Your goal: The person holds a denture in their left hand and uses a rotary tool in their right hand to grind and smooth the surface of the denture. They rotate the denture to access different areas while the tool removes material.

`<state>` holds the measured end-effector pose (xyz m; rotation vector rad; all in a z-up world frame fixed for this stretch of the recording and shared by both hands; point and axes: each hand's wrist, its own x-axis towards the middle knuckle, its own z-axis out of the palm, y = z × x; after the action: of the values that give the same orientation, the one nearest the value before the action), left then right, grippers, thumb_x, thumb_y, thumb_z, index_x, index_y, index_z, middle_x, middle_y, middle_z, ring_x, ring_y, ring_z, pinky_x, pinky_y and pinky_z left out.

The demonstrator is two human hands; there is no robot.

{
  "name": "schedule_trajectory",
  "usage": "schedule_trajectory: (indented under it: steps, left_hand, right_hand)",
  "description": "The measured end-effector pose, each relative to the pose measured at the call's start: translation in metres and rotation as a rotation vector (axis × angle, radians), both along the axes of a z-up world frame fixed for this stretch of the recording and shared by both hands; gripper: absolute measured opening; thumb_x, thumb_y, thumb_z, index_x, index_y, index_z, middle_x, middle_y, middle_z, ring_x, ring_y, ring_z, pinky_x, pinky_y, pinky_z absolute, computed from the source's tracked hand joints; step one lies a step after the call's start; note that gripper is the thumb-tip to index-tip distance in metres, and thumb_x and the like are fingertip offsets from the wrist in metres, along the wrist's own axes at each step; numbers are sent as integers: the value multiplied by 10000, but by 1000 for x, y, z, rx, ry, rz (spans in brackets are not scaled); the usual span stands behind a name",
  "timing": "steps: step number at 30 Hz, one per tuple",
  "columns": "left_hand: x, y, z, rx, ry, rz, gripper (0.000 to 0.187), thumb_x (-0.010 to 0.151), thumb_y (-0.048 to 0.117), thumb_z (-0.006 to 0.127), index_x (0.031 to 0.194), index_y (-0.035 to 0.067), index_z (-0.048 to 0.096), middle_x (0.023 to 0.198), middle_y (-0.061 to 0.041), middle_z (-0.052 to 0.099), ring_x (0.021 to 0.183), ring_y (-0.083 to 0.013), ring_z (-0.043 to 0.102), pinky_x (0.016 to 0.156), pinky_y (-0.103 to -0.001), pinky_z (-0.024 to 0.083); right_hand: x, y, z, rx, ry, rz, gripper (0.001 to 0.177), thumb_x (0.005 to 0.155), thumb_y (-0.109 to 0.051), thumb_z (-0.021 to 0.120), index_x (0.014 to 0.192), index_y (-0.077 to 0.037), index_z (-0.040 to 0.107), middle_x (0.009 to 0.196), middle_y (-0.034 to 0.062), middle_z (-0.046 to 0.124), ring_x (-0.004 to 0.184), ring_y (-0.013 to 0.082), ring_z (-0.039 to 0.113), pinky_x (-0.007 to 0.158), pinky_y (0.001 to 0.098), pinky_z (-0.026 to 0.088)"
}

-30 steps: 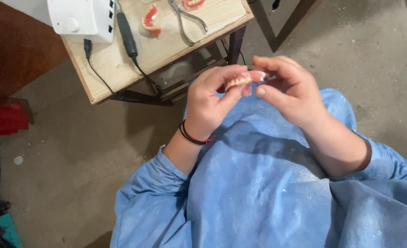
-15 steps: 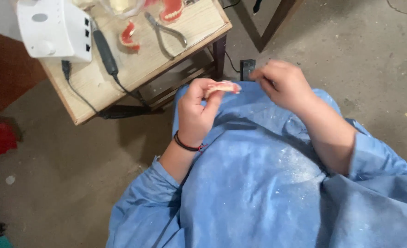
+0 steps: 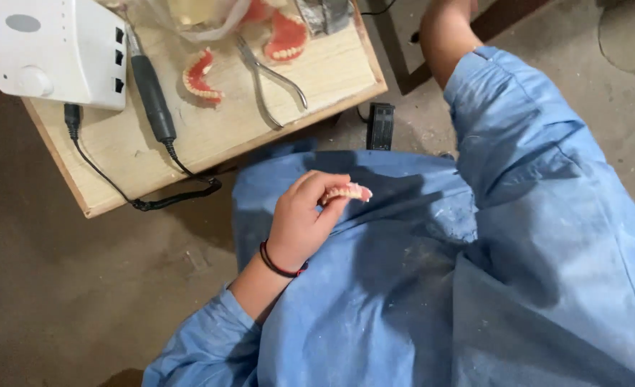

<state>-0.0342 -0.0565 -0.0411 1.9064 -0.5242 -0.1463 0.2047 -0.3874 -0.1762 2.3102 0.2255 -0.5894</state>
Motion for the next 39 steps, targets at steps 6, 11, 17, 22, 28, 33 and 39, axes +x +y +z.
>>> schedule_trajectory:
  steps: [6, 11, 17, 22, 28, 33, 39]
  left_hand:
    - [3, 16, -4, 5, -58, 103, 354, 839, -71, 675, 1121, 136, 727, 1033, -52, 691, 940, -218, 693, 823, -323, 556]
    - [9, 14, 22, -216, -329, 74, 327, 888, -226, 704, 1006, 79, 703, 1086, -113, 683, 1057, -316, 751, 1015, -443, 667]
    - [2, 12, 56, -298, -740, -27, 122, 1022, 42, 652, 949, 113, 719, 1085, -88, 669, 1052, -337, 712, 952, -509, 617]
    - [-19, 10, 68, -326, -780, -132, 196, 957, -62, 700, 913, 125, 739, 1037, -71, 597, 1070, -333, 674, 944, -477, 591]
    - [-38, 9, 91, -304, -996, -108, 364, 817, 25, 989, 975, 126, 677, 966, -46, 643, 1063, -259, 666, 972, -418, 596]
    - [-42, 8, 88, -243, -1141, -116, 254, 909, 98, 912, 973, 185, 683, 1104, -43, 721, 1090, -262, 692, 950, -425, 581]
    - [-45, 9, 89, -223, -1086, -123, 218, 939, 122, 863, 860, 181, 668, 1099, 15, 713, 1020, -234, 662, 786, -405, 562]
  right_hand:
    - [-62, -23, -125, -147, 395, -371, 557, 981, -360, 670, 1500, -212, 532, 1537, 121, 504, 1352, 369, 519, 1112, 549, 336]
    - [-168, -13, 8, 266, 36, 90, 172, 1052, -344, 627, 978, -252, 751, 788, -62, 772, 644, 142, 737, 469, 284, 429]
    - [-250, -8, 122, 647, -506, 358, 540, 1222, -651, 615, 945, -188, 641, 779, -31, 557, 726, 198, 633, 616, 343, 453]
    - [-292, -11, 148, 879, -708, 281, 108, 1186, -145, 843, 1212, -73, 768, 1026, 94, 654, 915, 321, 650, 779, 427, 506]
    - [-321, 24, 186, 1225, -708, 281, 224, 1119, 44, 641, 1334, 97, 672, 1148, 235, 684, 978, 424, 584, 891, 528, 481]
    - [-340, 41, 212, 1530, -674, 281, 98, 1051, 156, 577, 1047, 67, 536, 1012, 240, 611, 903, 399, 565, 858, 505, 451]
    - [-342, 62, 227, 1672, -584, 379, 84, 966, 109, 572, 957, 44, 519, 906, 212, 607, 830, 369, 595, 776, 468, 477]
